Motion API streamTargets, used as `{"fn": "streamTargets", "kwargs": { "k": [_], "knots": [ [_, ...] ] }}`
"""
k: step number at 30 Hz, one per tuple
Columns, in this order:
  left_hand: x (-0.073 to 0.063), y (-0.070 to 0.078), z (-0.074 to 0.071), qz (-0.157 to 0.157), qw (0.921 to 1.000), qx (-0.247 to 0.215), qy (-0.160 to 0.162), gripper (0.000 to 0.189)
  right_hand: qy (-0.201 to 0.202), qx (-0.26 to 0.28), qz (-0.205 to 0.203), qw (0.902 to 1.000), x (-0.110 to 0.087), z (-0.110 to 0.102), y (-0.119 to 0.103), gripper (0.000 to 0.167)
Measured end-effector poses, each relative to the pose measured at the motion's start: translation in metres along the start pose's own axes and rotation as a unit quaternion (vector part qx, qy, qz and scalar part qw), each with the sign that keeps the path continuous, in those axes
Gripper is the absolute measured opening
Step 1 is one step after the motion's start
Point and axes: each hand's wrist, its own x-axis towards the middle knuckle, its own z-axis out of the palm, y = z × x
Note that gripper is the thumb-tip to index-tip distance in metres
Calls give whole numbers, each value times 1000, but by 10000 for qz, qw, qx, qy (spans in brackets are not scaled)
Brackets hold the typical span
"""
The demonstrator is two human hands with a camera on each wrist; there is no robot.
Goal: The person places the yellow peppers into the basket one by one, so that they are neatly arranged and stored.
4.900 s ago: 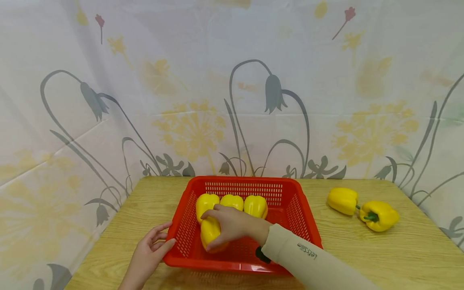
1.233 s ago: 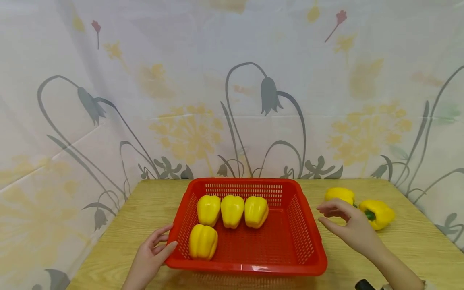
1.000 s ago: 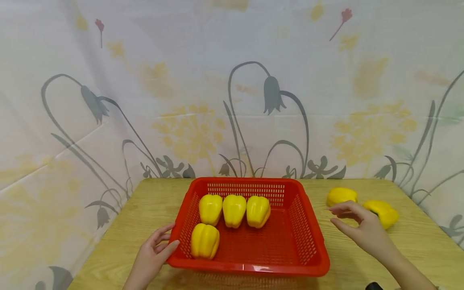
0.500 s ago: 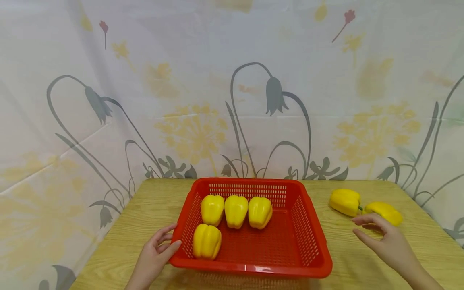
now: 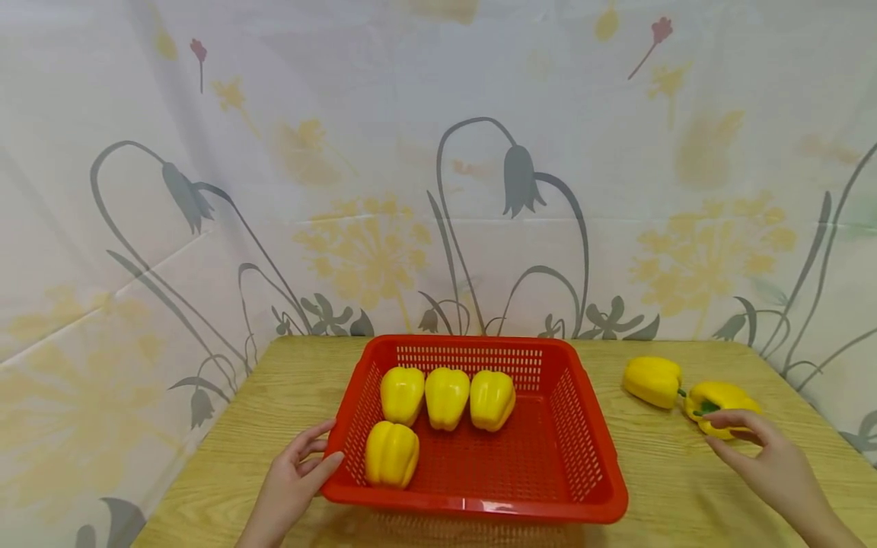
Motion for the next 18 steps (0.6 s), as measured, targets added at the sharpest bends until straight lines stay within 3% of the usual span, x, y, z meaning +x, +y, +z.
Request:
{"fn": "streamTargets", "kwargs": {
  "k": [5,7,14,18],
  "knots": [
    [0,-1,0,-71,10000,-65,-16,50,142,-473,14,9988,5,5,52,30],
    [0,-1,0,-84,9999,-64,-22,50,129,-642,63,9978,8,3,58,31],
    [0,0,-1,17,10000,-36,-32,50,-171,-710,188,9972,18,-13,-5,30],
    [0,0,-1,40,9999,-111,-51,50,-167,-732,119,9971,25,-13,1,33]
  ]
}}
